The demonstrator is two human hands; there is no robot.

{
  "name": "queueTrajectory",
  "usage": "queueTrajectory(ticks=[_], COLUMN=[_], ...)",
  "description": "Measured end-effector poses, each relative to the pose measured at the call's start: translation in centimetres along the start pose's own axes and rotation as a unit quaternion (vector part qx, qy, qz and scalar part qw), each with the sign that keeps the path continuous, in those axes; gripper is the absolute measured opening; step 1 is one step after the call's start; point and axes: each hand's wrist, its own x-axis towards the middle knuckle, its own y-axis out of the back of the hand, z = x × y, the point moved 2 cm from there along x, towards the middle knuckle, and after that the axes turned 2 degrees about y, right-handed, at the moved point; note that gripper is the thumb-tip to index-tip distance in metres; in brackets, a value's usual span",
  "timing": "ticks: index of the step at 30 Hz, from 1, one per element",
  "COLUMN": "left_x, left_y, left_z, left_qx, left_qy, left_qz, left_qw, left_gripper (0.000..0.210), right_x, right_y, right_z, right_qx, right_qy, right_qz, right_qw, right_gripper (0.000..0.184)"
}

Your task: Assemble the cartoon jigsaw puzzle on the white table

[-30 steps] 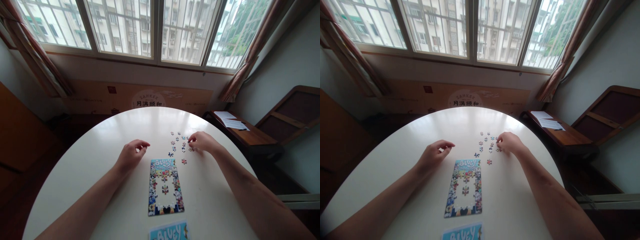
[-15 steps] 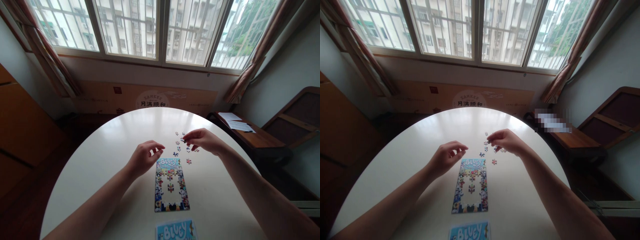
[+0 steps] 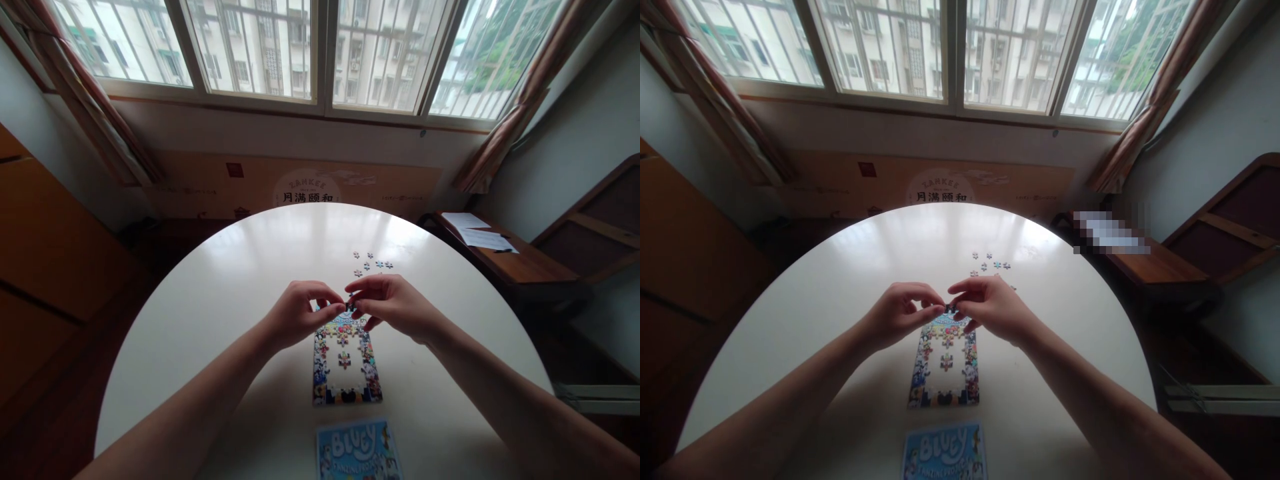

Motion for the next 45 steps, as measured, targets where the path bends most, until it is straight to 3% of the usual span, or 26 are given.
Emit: queueTrajectory(ticks=[15,20,26,33,39,45], left_x=[0.2,0.4,0.8,0.9,0.8,0.7], left_y=[-0.3,-0.7,-0.9,-0.7,-0.8,-1.0], left_z=[-1.2,-0.8,-1.3,-1.4,-1.3,-1.3], left_qx=[0.012,0.025,0.005,-0.015,-0.026,-0.017], left_qy=[0.072,0.083,0.135,0.140,0.151,0.167], left_qz=[-0.036,-0.026,-0.010,0.006,-0.029,-0.080], left_qw=[0.997,0.996,0.991,0.990,0.988,0.983], left_gripper=[0.022,0.021,0.019,0.016,0.015,0.019], right_x=[0.0,-0.4,-0.9,-1.6,-1.8,-1.9], right_y=[0.0,0.3,0.9,0.4,0.6,0.9], right_z=[0.6,0.9,0.5,-0.3,-0.4,-0.5], right_qx=[0.036,-0.041,-0.259,-0.370,-0.385,-0.397], right_qy=[0.003,0.079,0.203,0.262,0.290,0.294], right_qz=[-0.003,0.038,0.101,0.123,0.106,0.034], right_qw=[0.999,0.995,0.939,0.883,0.870,0.869], right_gripper=[0.032,0.027,0.018,0.014,0.013,0.019])
